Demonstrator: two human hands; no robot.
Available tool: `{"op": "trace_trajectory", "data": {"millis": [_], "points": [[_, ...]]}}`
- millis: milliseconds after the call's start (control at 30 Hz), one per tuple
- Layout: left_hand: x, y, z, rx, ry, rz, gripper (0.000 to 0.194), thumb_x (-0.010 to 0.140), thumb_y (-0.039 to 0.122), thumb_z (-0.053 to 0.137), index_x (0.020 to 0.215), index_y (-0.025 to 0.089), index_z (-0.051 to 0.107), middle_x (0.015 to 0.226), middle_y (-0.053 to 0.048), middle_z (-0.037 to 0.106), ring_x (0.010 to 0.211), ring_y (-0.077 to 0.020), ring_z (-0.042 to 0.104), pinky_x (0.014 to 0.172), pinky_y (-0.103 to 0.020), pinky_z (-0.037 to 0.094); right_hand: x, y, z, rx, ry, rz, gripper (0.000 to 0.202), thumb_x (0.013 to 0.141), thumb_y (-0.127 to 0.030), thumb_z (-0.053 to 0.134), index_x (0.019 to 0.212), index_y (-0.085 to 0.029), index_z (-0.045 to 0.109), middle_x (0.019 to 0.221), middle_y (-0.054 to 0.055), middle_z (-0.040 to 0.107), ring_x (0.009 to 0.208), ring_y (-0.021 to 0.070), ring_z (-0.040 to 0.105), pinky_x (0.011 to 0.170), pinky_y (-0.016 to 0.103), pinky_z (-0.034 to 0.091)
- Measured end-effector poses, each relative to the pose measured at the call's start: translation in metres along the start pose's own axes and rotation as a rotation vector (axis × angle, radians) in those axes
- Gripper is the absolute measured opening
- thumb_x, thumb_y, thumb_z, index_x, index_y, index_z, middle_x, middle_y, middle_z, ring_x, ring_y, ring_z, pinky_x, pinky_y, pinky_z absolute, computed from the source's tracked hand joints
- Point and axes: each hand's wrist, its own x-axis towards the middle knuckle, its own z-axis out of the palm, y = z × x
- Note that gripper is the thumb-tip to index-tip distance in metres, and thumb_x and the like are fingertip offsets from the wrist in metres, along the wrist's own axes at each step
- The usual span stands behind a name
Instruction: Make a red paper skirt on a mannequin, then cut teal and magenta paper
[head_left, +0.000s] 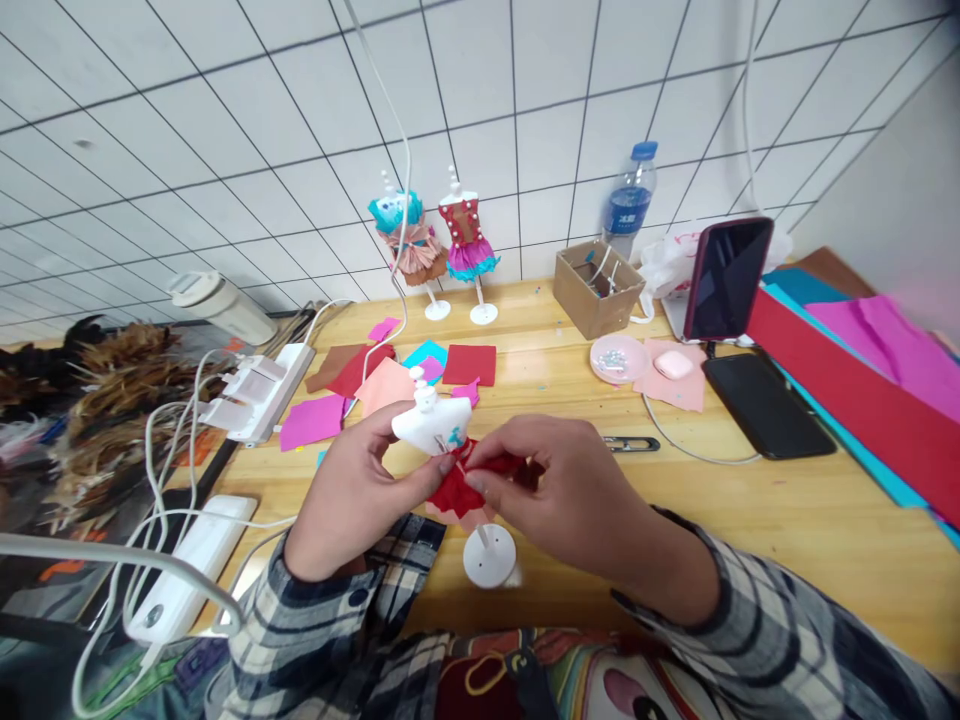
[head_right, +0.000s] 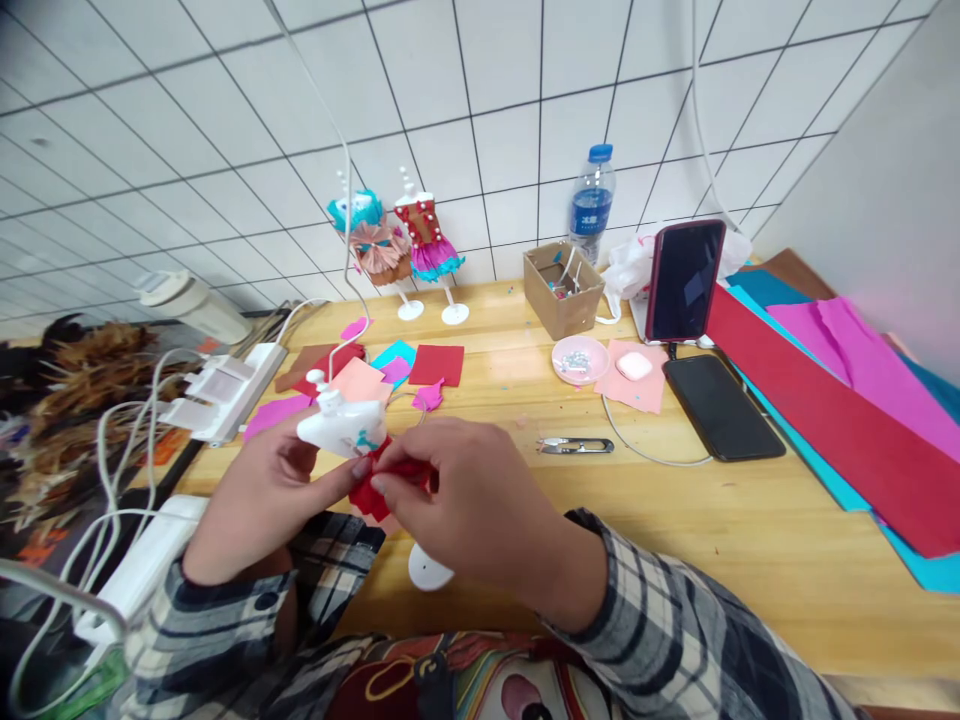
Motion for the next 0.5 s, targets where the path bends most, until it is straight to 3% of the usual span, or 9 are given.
{"op": "trace_trajectory", "data": {"millis": [67, 167, 200, 233, 333, 400, 500], "points": [[0.000, -0.005, -0.001, -0.043, 0.042, -0.004, 0.031, 0.071, 0.028, 0.077, 0.100, 0.018, 0.069, 0.095, -0.005, 0.075, 0.089, -0.0247, 0.068, 0.086, -0.035, 0.051, -0.005, -0.007, -0.005, 0.117, -0.180, -0.004, 0.015, 0.084, -0.025, 0.067, 0.095, -0.022, 0.075, 0.080, -0.001, 0.073, 0.064, 0.0092, 0.062, 0.059, 0.019, 0.044], [0.001, -0.022, -0.003, -0.213, 0.108, -0.036, 0.035, 0.066, 0.028, 0.082, 0.097, 0.017, 0.070, 0.091, -0.005, 0.075, 0.086, -0.0227, 0.068, 0.082, -0.032, 0.053, -0.010, -0.011, -0.017, 0.365, -0.580, -0.042, 0.030, 0.086, -0.032, 0.067, 0.113, -0.022, 0.071, 0.086, 0.000, 0.076, 0.067, 0.0099, 0.066, 0.060, 0.018, 0.047], [0.002, -0.029, -0.002, -0.285, 0.140, -0.042, 0.036, 0.064, 0.028, 0.084, 0.095, 0.017, 0.070, 0.090, -0.004, 0.075, 0.085, -0.0210, 0.068, 0.081, -0.030, 0.053, -0.010, -0.011, -0.021, 0.406, -0.617, -0.055, 0.028, 0.086, -0.033, 0.067, 0.111, -0.021, 0.072, 0.083, -0.001, 0.075, 0.066, 0.0099, 0.066, 0.060, 0.018, 0.047], [0.003, -0.036, -0.001, -0.372, 0.195, -0.038, 0.037, 0.062, 0.028, 0.086, 0.093, 0.018, 0.070, 0.088, -0.003, 0.075, 0.082, -0.0191, 0.068, 0.079, -0.028, 0.053, -0.011, -0.009, -0.024, 0.409, -0.554, -0.059, 0.023, 0.087, -0.033, 0.065, 0.105, -0.021, 0.073, 0.079, -0.001, 0.075, 0.064, 0.0099, 0.065, 0.058, 0.019, 0.047], [0.007, -0.054, 0.009, -0.588, 0.296, -0.048, 0.043, 0.056, 0.035, 0.089, 0.089, 0.018, 0.068, 0.079, 0.000, 0.073, 0.069, -0.0158, 0.066, 0.069, -0.027, 0.053, -0.011, -0.002, -0.027, 0.182, -0.004, -0.078, 0.016, 0.089, -0.030, 0.061, 0.084, -0.020, 0.072, 0.067, 0.000, 0.069, 0.057, 0.0113, 0.059, 0.052, 0.022, 0.044], [0.010, -0.060, 0.022, -0.653, 0.317, -0.050, 0.043, 0.054, 0.038, 0.089, 0.085, 0.018, 0.067, 0.076, 0.000, 0.072, 0.064, -0.0152, 0.065, 0.065, -0.026, 0.053, -0.010, 0.003, -0.026, -0.079, 0.262, -0.175, 0.012, 0.088, -0.025, 0.060, 0.083, -0.021, 0.070, 0.069, 0.001, 0.067, 0.061, 0.0137, 0.058, 0.058, 0.026, 0.046], [0.010, -0.062, 0.043, -0.744, 0.357, -0.050, 0.036, 0.060, 0.033, 0.087, 0.085, 0.018, 0.066, 0.078, 0.001, 0.073, 0.069, -0.0142, 0.066, 0.070, -0.026, 0.053, -0.009, 0.010, -0.018, -0.463, 0.303, -0.381, 0.015, 0.087, -0.026, 0.060, 0.097, -0.023, 0.070, 0.094, 0.006, 0.070, 0.087, 0.0206, 0.061, 0.083, 0.037, 0.048]]}}
